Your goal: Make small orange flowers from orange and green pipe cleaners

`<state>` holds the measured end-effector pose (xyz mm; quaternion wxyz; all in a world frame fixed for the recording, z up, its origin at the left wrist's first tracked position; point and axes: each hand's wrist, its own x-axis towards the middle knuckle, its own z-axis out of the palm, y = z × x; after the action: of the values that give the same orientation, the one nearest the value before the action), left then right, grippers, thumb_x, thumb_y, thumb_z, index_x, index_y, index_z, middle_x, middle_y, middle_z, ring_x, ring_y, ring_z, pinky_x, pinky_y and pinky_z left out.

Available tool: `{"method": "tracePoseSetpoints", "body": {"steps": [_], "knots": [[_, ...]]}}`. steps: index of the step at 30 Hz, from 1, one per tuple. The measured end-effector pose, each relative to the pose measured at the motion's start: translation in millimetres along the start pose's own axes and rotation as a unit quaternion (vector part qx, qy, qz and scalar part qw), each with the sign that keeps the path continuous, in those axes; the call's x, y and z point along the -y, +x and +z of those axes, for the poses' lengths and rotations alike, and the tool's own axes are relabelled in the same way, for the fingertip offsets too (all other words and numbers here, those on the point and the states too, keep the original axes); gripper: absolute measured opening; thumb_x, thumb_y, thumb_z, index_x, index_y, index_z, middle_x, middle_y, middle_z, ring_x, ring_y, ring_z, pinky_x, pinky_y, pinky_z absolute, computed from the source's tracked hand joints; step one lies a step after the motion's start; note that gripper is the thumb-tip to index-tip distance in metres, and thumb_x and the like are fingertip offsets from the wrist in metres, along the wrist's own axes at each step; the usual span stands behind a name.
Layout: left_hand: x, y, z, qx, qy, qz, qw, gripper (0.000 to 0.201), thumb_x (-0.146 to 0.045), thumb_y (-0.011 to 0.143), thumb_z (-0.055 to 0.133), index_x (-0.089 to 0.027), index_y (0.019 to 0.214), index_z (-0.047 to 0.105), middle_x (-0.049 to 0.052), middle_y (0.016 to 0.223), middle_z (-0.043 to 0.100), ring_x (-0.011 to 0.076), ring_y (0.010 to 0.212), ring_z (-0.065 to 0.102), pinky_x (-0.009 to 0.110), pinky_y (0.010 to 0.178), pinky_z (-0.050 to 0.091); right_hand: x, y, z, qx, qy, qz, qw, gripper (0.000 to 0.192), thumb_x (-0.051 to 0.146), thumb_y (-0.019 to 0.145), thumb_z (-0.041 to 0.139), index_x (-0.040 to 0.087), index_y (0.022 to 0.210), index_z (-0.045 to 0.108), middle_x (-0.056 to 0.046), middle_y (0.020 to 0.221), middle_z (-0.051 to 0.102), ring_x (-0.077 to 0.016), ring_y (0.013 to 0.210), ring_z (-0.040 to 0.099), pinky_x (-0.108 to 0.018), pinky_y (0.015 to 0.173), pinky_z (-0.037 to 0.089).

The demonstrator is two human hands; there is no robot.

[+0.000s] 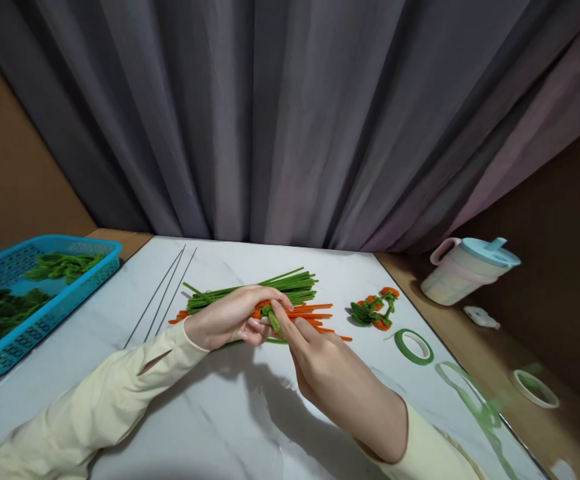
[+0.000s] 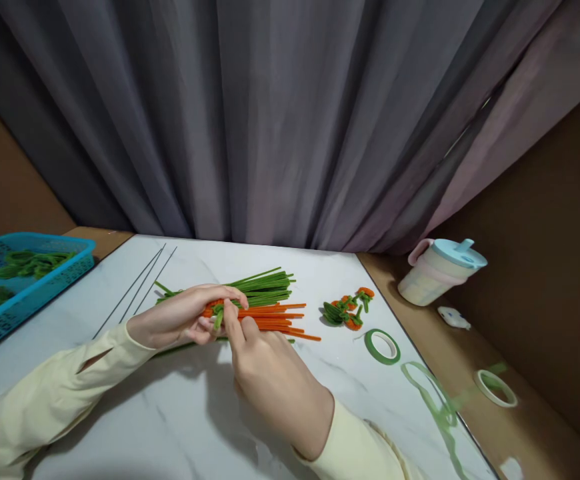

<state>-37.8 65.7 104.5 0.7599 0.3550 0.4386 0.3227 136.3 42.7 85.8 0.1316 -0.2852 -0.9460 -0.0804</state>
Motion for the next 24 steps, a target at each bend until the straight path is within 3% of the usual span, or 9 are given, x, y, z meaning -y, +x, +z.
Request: {"method": "tracePoseSetpoints", "body": {"steps": [9, 17, 24], "knots": [[-1, 5, -4.1, 0.023, 0.018, -0.059, 0.998, 0.012, -0.024, 0.081, 0.051, -0.015, 0.083, 0.058, -0.002, 0.055, 0.044, 0.0018, 0.039, 0.028, 0.009, 0.035, 0.019, -10, -2, -12, 0.078, 0.103, -0.003, 0.992, 0.068, 0.001, 0.075, 0.038, 0.003, 0.142, 0.021, -0.014, 0.087, 0.064, -0.0183, 0.059, 0.058, -0.028, 0.050, 0.047], [-1, 7, -8.4, 0.080, -0.038, -0.118, 0.989, 0.007, -0.020, 0.078, 0.055, -0.013, 0.078, 0.057, -0.002, 0.055, 0.041, 0.0012, 0.039, 0.024, 0.008, 0.034, 0.015, -13, -4, -12, 0.064, 0.047, -0.046, 0.996, 0.066, 0.001, 0.076, 0.037, 0.004, 0.141, 0.023, -0.016, 0.099, 0.063, -0.0166, 0.060, 0.059, -0.028, 0.050, 0.045], [2, 16, -14.9, 0.143, -0.072, -0.185, 0.970, 0.009, -0.019, 0.079, 0.054, -0.012, 0.073, 0.054, -0.002, 0.054, 0.040, 0.0020, 0.039, 0.022, 0.008, 0.031, 0.015, -14, -4, -17, 0.048, -0.025, -0.109, 0.993, 0.058, 0.000, 0.076, 0.034, -0.003, 0.134, 0.035, -0.017, 0.090, 0.064, -0.0154, 0.048, 0.052, -0.029, 0.042, 0.037]]}}
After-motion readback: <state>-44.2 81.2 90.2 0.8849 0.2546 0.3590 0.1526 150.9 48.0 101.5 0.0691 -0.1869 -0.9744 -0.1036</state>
